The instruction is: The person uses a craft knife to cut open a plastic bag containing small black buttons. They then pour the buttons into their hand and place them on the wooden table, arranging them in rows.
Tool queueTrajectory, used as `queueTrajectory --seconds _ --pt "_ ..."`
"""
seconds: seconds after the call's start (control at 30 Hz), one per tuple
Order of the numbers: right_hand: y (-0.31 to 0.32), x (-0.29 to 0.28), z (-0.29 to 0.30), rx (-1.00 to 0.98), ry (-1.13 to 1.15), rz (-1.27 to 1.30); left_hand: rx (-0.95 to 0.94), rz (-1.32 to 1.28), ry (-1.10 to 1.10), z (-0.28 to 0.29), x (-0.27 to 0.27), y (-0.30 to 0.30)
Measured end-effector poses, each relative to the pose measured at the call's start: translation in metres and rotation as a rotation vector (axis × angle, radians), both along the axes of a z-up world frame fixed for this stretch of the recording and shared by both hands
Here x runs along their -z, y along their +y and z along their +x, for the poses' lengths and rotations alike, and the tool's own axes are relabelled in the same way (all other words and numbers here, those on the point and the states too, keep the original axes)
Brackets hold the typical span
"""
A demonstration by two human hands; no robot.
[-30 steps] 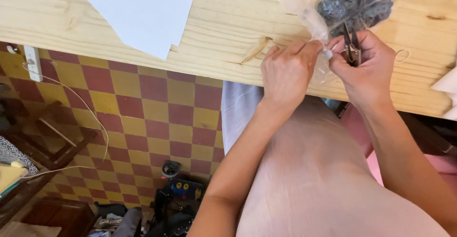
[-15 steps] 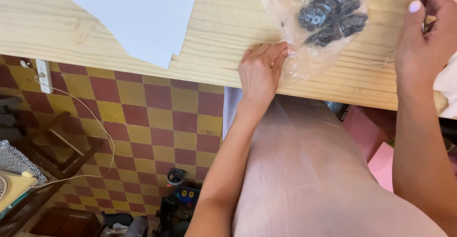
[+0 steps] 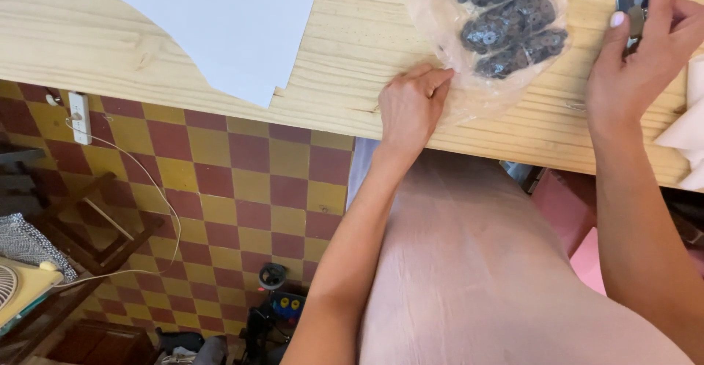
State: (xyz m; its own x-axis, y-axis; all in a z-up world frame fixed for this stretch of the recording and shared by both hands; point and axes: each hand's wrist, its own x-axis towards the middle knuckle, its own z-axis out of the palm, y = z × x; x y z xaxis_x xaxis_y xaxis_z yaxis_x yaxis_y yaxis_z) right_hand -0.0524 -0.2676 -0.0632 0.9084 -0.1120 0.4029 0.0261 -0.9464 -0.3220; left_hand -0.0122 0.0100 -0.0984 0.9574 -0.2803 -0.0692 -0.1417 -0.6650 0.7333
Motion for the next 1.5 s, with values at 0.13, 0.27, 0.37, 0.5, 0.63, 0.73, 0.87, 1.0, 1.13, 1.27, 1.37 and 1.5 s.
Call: queueTrajectory --seconds 0.13,0.27,0.37,0.5,0.63,0.73,0.87,1.0,1.13,1.27,1.37,1.5 --pt "-0.019 0.019 -0.005 -0.076 -0.002 -0.003 0.040 0.013 -0.102 0.005 -0.010 0.003" --pt "-0.006 0.002 0.004 -0.059 -0.055 -0.077 -0.006 -0.001 -0.173 0.008 -0.011 0.007" --pt "0.013 -0.024 0.008 -0.024 -0.050 0.110 -0.011 -0.007 -0.097 0.014 -0.016 0.013" --pt "0.033 -0.045 0.006 -0.053 0.219 0.439 0.043 0.048 0.066 0.022 -0.024 0.021" --pt "0.043 -0.035 0.009 -0.021 0.376 0.570 0.054 0.139 0.152 0.030 -0.031 0.018" --pt "0.049 -0.036 0.012 0.093 0.435 0.697 0.015 0.182 0.078 0.029 -0.028 0.015" --pt "0.044 -0.036 0.022 0.231 0.551 0.895 -0.006 0.190 0.106 0.037 -0.023 0.009" --pt "0.036 -0.030 0.028 0.295 0.698 1.203 -0.066 0.045 0.154 0.036 -0.021 0.010" --pt "0.054 -0.059 0.044 0.415 0.930 1.262 -0.094 -0.242 0.242 0.028 -0.023 0.021" --pt "0.057 -0.054 0.045 0.395 0.940 1.428 -0.179 -0.604 0.304 0.018 -0.018 0.024" --pt "0.064 -0.056 0.047 0.405 0.897 1.594 -0.281 -0.579 0.360 0.016 -0.021 0.023" --pt "0.070 -0.063 0.048 0.460 0.843 1.723 -0.461 -0.637 0.466 0.011 -0.039 0.025"
